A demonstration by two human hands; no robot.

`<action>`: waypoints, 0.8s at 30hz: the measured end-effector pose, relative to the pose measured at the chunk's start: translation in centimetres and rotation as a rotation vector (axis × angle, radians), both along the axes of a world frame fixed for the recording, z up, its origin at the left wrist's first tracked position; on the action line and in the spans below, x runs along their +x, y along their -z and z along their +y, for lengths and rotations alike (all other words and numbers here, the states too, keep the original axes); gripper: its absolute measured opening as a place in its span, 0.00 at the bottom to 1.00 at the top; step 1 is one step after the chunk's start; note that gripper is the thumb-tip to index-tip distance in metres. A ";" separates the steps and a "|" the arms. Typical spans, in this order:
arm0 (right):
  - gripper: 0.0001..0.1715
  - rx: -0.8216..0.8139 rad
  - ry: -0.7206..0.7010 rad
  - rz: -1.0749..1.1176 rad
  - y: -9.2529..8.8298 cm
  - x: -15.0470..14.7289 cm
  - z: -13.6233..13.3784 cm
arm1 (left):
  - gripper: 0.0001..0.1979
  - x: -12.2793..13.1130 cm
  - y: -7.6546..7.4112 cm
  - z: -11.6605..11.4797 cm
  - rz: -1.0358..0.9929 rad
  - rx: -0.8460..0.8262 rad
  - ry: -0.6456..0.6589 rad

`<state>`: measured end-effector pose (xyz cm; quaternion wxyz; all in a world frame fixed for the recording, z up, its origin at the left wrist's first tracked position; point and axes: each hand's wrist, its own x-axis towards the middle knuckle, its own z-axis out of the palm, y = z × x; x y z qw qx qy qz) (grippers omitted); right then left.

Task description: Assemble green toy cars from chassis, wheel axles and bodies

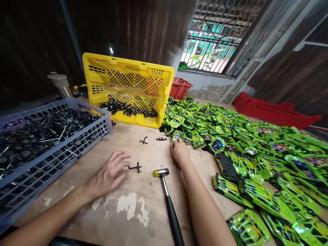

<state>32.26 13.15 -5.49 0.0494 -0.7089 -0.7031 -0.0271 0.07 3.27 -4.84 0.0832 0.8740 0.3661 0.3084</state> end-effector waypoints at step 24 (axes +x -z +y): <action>0.23 -0.020 0.168 -0.094 -0.7 -9.4 9.4 | 0.06 -2.7 1.9 3.5 -0.366 -0.035 -0.192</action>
